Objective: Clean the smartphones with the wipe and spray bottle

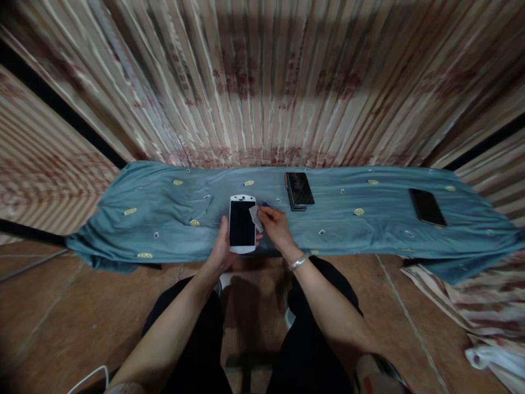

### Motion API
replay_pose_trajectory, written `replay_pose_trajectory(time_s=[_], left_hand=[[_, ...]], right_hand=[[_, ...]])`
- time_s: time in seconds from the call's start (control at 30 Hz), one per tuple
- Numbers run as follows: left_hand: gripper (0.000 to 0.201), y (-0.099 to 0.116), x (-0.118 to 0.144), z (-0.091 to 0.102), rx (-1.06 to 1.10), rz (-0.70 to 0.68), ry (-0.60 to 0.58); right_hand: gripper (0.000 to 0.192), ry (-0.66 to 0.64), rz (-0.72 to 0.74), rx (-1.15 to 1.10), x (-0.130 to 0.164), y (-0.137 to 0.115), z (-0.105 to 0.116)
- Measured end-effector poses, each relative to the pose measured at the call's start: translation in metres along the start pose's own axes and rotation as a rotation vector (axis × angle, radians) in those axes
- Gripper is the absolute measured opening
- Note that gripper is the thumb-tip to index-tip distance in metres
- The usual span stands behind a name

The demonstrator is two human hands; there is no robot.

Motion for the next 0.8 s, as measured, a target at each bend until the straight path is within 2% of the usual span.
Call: replay_pose_trajectory(time_s=[0.3, 0.5, 0.8], left_hand=[[0.053, 0.004, -0.007, 0.000, 0.040, -0.117, 0.056], [0.054, 0.021, -0.006, 0.004, 0.052, -0.168, 0.145], [0.067, 0.055, -0.001, 0.001, 0.070, -0.263, 0.062]], right_hand=[[0.033, -0.002, 0.002, 0.175, 0.002, 0.001, -0.002], [0.028, -0.057, 0.003, 0.240, 0.012, 0.000, -0.017], [0.028, -0.245, 0.018, 0.362, 0.037, -0.007, -0.045]])
Point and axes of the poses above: each hand's wrist, its own x-axis away from the middle knuckle, its own z-axis out of the back of the hand, y = z × x, the point moved 8 cm from there along -x, towards the middle knuckle, and after that the axes turned 14 degrees about -y, right-handed, at the moved point
